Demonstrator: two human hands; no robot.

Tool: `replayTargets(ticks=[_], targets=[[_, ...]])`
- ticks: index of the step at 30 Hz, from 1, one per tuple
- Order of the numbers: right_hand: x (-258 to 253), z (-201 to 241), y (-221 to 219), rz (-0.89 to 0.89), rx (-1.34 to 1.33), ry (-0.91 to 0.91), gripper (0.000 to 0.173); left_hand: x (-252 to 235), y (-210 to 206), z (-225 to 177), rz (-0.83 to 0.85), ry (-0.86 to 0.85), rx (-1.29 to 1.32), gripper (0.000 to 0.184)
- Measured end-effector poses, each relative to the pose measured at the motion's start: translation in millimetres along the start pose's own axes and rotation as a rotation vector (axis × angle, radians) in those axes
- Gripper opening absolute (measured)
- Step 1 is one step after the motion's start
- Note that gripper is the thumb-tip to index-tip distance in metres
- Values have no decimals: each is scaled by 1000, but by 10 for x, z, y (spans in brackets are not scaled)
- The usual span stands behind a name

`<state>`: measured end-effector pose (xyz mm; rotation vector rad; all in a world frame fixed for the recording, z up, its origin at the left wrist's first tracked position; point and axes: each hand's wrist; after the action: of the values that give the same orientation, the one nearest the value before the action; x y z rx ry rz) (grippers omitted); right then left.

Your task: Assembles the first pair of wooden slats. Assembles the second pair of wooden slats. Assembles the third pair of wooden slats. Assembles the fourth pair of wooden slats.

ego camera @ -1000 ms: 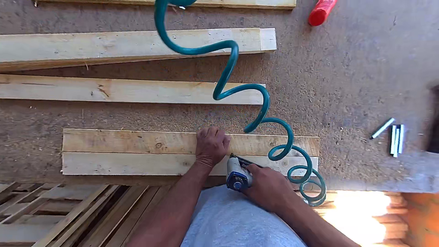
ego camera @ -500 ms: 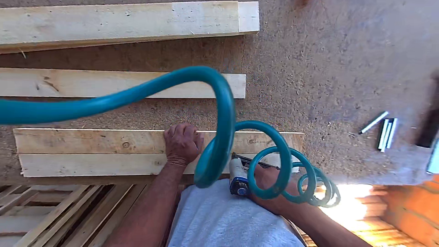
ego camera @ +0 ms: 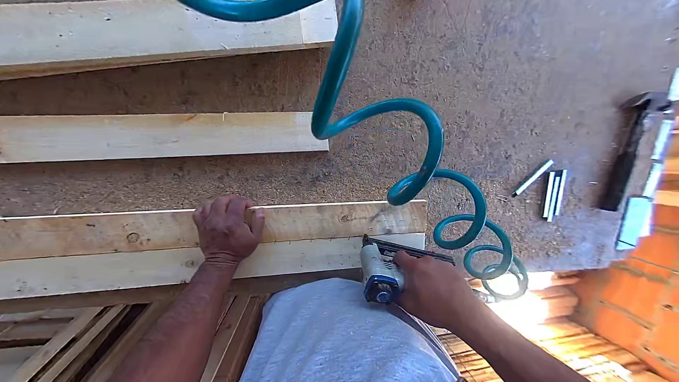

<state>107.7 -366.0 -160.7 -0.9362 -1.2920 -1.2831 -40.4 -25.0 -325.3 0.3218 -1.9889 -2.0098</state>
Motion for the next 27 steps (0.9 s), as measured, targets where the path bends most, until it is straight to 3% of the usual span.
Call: replayTargets(ticks=[17, 22, 27], targets=[[-2, -1097, 89, -160, -56, 67, 52, 26, -16, 16, 16, 24, 35, 63], [62, -1135, 277, -80, -34, -38, 49, 2, 34, 4, 31, 17, 18, 63], [53, -1253, 313, -113, 43, -32, 51, 4, 18, 24, 64, 27, 20, 64]])
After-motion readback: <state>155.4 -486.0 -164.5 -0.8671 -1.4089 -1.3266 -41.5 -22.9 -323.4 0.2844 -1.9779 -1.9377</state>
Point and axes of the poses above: each hand's wrist, its own x-axis away from the middle knuckle, its own y-axis out of the back of the hand, z = x × y, and after that the axes turned 13 degrees about -x, right-handed
